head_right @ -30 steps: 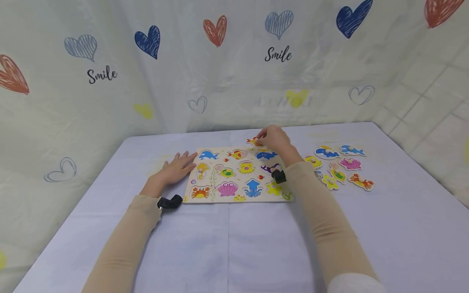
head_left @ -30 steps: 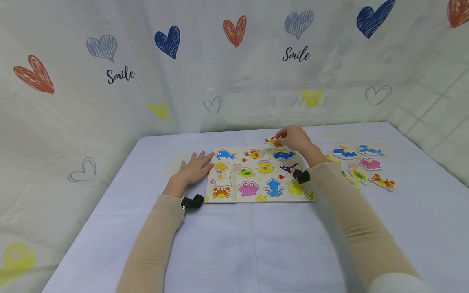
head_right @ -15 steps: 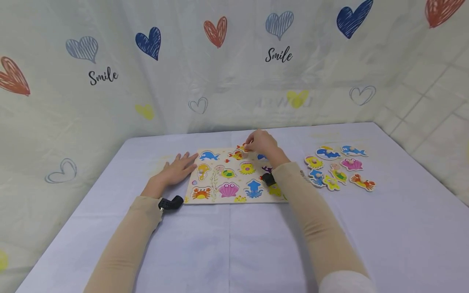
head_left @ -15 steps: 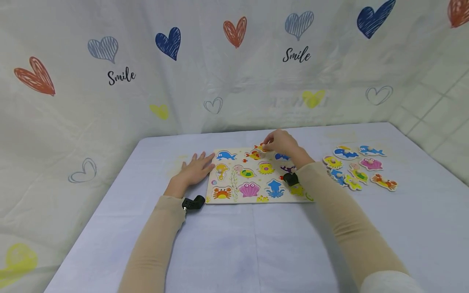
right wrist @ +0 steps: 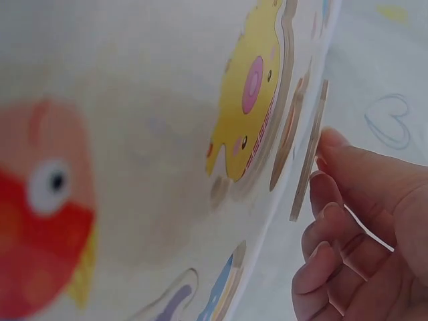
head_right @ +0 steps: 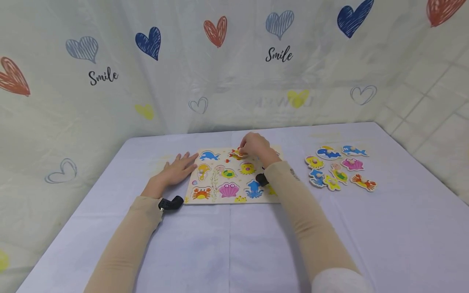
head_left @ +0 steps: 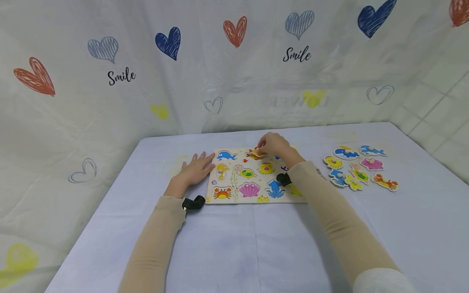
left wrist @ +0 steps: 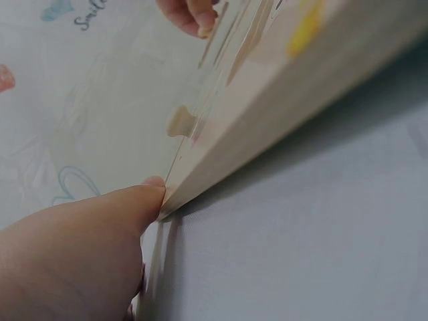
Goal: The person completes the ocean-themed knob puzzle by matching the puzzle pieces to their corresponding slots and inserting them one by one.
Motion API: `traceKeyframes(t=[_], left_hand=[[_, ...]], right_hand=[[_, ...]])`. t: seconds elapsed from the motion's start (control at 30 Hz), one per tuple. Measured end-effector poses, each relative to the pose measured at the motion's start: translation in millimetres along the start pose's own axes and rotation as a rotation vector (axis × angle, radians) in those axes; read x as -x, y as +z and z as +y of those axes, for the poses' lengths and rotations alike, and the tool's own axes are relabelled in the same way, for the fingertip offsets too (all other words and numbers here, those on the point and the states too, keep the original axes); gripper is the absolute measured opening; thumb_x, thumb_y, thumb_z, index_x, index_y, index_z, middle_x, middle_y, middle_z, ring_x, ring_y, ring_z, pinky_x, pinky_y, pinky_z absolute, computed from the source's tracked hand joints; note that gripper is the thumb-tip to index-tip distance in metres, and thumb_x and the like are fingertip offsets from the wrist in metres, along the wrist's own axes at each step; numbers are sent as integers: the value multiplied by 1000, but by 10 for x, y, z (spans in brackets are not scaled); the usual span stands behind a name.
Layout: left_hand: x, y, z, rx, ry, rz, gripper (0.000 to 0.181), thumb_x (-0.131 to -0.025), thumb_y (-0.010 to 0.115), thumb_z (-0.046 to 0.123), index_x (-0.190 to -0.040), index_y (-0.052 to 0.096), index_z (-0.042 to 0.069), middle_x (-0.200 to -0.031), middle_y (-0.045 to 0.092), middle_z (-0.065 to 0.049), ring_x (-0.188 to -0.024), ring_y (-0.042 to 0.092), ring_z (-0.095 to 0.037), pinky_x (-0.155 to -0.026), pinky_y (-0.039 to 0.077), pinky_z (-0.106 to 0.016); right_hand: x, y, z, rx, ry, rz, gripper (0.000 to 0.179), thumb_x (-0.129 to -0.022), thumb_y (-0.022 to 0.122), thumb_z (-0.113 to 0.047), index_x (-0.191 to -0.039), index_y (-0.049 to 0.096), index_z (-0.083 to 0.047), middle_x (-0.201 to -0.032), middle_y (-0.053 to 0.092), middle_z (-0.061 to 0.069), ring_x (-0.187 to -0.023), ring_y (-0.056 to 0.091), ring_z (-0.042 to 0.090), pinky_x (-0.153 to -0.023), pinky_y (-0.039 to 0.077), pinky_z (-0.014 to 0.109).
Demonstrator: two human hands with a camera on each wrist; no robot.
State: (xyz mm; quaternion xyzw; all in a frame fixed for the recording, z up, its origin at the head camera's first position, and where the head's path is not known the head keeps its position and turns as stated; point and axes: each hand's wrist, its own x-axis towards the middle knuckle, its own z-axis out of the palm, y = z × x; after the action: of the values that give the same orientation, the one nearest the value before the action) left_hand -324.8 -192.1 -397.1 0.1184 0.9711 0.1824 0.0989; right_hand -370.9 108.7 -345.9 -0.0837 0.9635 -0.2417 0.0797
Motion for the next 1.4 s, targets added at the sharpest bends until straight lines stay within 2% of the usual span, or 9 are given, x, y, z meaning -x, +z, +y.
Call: traceKeyframes(t=[0.73,1.4], left_hand=[[-18,12,-23,-13,-2,2,62,-110,35,50,-166,21,25,-171,6,-14,-154,-5,-44,-115,-3,-73],[-8,7,-10,-21,-2,2,63,-110,35,49,-166,21,24,-171,8,-15,-154,-4,-44,-115,-1,-74]], right_hand=[[-73,78,-73,-3,13,-54,21,-98,72,-22,-110,73,-4,-104,69,13,-96,59,29,-92,49,43],[-41,102,-105,26,13,-35,19,-98,73,-21,-108,74,-5,-103,68,13,-96,59,29,-91,48,43]])
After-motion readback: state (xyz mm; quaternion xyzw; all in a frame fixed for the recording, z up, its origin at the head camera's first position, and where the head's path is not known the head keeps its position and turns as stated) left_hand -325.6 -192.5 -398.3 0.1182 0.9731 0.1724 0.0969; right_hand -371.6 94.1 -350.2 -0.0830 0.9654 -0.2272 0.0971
